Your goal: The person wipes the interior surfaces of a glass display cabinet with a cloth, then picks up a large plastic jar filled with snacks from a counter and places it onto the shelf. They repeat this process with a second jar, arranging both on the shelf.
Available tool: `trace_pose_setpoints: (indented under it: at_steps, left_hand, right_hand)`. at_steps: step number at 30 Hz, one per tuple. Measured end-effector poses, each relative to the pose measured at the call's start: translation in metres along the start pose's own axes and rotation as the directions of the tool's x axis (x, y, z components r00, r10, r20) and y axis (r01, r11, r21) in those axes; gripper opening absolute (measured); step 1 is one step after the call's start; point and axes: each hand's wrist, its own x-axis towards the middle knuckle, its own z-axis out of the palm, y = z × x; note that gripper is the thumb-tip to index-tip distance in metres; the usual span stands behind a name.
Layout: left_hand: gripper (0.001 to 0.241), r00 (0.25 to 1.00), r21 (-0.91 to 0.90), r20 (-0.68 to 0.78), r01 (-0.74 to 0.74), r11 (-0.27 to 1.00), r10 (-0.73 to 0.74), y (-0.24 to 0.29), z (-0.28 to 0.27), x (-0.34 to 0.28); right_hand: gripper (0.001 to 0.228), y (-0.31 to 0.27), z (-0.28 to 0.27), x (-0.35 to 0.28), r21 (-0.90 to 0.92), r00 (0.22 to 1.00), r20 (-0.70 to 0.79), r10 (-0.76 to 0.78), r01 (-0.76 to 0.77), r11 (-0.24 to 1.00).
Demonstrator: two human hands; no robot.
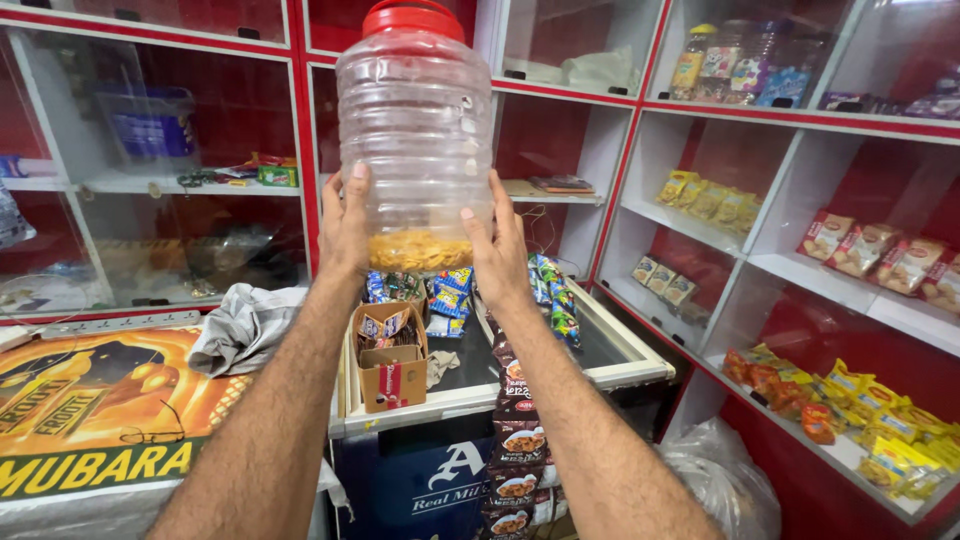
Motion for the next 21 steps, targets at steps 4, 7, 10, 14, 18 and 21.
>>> trace_pose_setpoints:
  at_steps: [4, 7, 10, 14, 18, 21]
  left_hand:
    - [0.094, 0.995, 0.093, -0.009, 0.101, 0.991, -0.101, 0.006, 0.010, -0.013]
    - [0.095, 1.000, 0.037, 0.001, 0.020, 0.999, -0.020, 0.003, 0.015, -0.007]
    - [0.096, 0.999, -0.048, 0.019, -0.036, 0.998, 0.037, -0.004, 0.016, 0.005]
    - [0.097, 0.995, 0.029, 0.008, -0.099, 0.995, 0.099, -0.011, 0.016, 0.022]
    - [0.101, 0.991, 0.129, 0.023, -0.134, 0.982, 0.133, -0.016, 0.015, 0.049]
    - [0.100, 0.992, 0.253, 0.000, -0.122, 0.960, 0.126, -0.020, 0.013, 0.073]
  right_hand:
    - [0.078, 0.005, -0.005, -0.007, -0.021, 0.987, -0.034, -0.158, 0.158, 0.987]
    - [0.090, 0.001, -0.004, -0.006, -0.005, 0.992, -0.017, -0.126, 0.126, 0.992]
    - [0.109, -0.003, 0.000, -0.005, 0.026, 0.995, 0.016, -0.103, 0.102, 0.994]
    - [0.124, 0.004, 0.011, 0.008, -0.042, 0.993, 0.009, -0.120, 0.120, 0.992]
    - [0.126, 0.019, 0.030, 0.027, -0.042, 0.985, -0.052, -0.164, 0.161, 0.986]
    - [0.123, 0.026, 0.043, 0.050, -0.019, 0.967, -0.081, -0.240, 0.240, 0.971]
